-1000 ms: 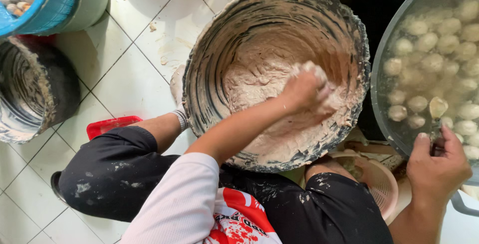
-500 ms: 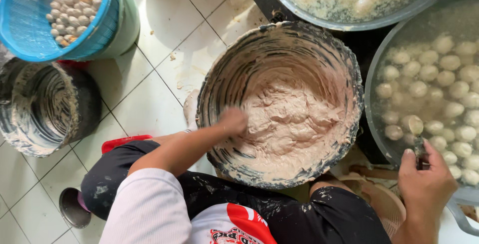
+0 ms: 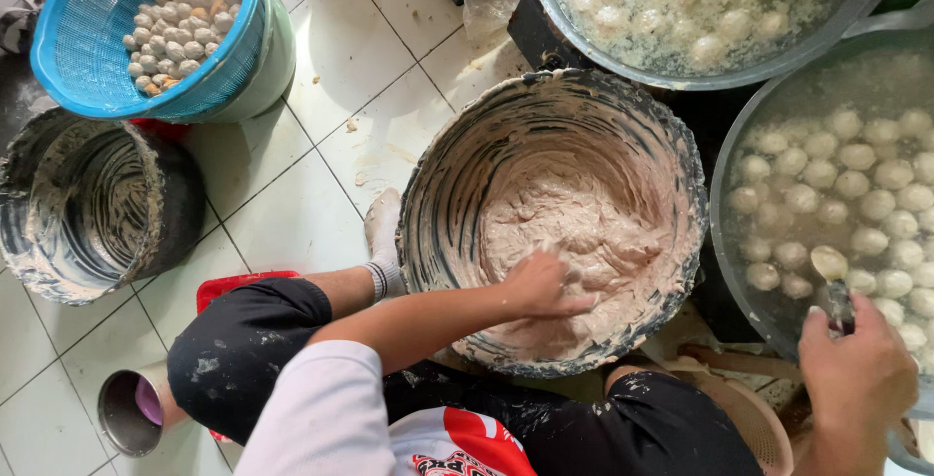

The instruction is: The person sits on the floor with a large bowl of dough batter on their lap. They repeatedly squeeze dough by hand into a scoop and release the formed ball into a large pan of water beside them, adding to the balls already in the pan.

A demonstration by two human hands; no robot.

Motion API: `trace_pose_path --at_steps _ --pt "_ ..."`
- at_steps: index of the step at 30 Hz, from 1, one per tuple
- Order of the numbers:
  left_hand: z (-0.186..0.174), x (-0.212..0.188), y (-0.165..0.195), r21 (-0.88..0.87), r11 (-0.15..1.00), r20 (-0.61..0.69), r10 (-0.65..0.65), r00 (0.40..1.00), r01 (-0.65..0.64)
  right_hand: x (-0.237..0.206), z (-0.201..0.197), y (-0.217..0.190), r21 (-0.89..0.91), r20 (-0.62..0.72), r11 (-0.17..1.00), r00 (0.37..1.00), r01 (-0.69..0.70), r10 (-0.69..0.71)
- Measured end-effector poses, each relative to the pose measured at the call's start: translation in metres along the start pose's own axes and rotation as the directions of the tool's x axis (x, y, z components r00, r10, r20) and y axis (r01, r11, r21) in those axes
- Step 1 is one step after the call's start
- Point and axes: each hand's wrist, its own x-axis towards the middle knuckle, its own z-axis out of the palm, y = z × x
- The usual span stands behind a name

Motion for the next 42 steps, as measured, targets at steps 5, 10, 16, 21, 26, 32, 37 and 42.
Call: trace_pose_path --at_steps 5,10,16,21,26,32,37,42 --pt "-0.014 0.04 0.017 0.043 0.996 -0.215 -0.073 0.974 0.084 0.004 0.004 0.01 -0.112 0.038 0.994 0.999 -0.009 0.013" --pt "-0.009 0.059 0.027 -0.192 0.973 -0.354 0.05 0.934 -0.125 0.0 -0.009 -0.002 0.064 -0.01 0.998 1.0 0.027 -0.027" --pt "0.008 0.066 0.053 -0.251 0.938 -0.511 0.082 0.856 -0.239 -0.009 -0.043 -0.067 0.647 0.255 0.744 0.967 -0.169 -0.002" --pt "0.011 0.06 0.063 -0.225 0.89 -0.604 0.191 0.774 -0.396 -0.016 -0.07 -0.111 0.738 0.433 0.631 0.885 -0.239 -0.172" --pt "0.015 0.06 0.063 -0.131 0.896 -0.634 0.252 0.731 -0.423 -0.018 -0.077 -0.127 0.751 0.212 0.657 0.916 0.072 -0.342" --pt "0.023 0.066 0.064 -0.157 0.963 -0.475 0.12 0.872 -0.218 -0.016 -0.053 -0.121 0.711 0.697 0.397 0.654 -0.58 -0.294" --pt "0.017 0.07 0.045 0.002 0.994 -0.447 0.097 0.889 -0.107 -0.002 -0.042 -0.088 0.768 0.623 0.333 0.758 -0.547 -0.192" --pt "0.03 0.068 0.023 -0.008 1.0 -0.358 -0.014 0.933 0.012 0.016 -0.032 -0.054 0.67 0.32 0.667 0.937 -0.326 0.138"
